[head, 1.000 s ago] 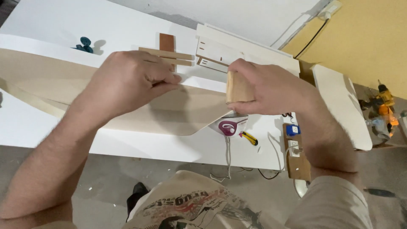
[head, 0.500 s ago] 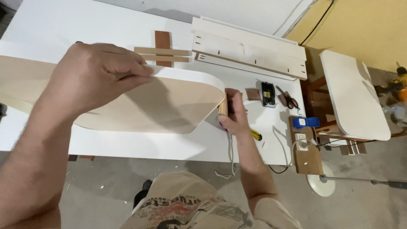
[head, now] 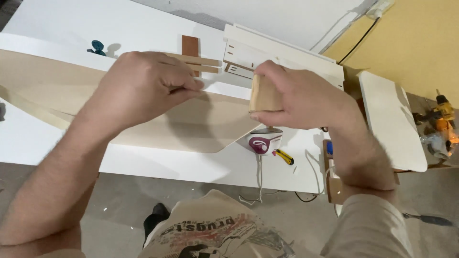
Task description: The person uses a hot iron to press a white paper strip onto the edge of a curved wooden board. They repeatedly smooth the paper with the iron and use a small wooden block to press the edges firmly. The person flips the board to work on different sections of the edge.
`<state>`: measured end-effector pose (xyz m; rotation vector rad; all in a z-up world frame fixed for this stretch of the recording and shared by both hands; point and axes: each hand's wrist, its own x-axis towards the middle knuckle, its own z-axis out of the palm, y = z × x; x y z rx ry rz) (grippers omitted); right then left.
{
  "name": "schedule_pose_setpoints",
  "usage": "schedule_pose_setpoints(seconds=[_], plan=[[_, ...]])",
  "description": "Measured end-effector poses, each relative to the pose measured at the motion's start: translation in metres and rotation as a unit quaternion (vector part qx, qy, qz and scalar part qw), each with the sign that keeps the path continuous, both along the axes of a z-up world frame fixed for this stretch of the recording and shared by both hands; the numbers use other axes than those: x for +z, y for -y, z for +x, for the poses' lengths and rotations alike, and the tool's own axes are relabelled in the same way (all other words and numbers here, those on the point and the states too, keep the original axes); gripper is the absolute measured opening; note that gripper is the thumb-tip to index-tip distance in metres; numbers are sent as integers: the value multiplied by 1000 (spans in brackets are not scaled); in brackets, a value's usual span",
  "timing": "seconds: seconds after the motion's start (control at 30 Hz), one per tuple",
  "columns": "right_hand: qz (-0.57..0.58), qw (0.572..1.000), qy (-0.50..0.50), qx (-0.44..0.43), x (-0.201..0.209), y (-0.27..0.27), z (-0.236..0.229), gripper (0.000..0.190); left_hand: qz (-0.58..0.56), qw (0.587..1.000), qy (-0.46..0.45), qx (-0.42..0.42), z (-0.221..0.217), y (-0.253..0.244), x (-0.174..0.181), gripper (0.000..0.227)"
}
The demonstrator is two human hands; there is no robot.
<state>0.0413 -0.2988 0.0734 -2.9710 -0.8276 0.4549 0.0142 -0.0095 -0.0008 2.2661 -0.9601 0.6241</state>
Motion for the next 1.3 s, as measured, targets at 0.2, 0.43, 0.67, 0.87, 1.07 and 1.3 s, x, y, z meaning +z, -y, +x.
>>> schedule_pose_setpoints(seconds=[0.2, 0.43, 0.67, 0.87, 1.07, 1.3], plan=[[-116, 990, 10, 76, 24, -47, 6, 64, -3, 1000, 4, 7, 3, -1, -6, 10], [-127, 991, -31, -15, 19, -4, 9, 66, 10, 1000, 11, -5, 9, -2, -3, 10], [9, 980, -88, -178, -76, 65, -17, 68, 17, 1000, -7, 17, 11, -8, -3, 3], [153, 921, -164, -318, -399, 78, -61, 61, 32, 999, -7, 9, 7, -13, 4, 9], [70, 973, 208, -74, -595, 70, -75, 14, 11, 996, -69, 46, -3, -8, 9, 8], [258, 936, 3, -241, -572, 50, -10, 49, 15, 999, -24, 17, -6, -5, 9, 11]])
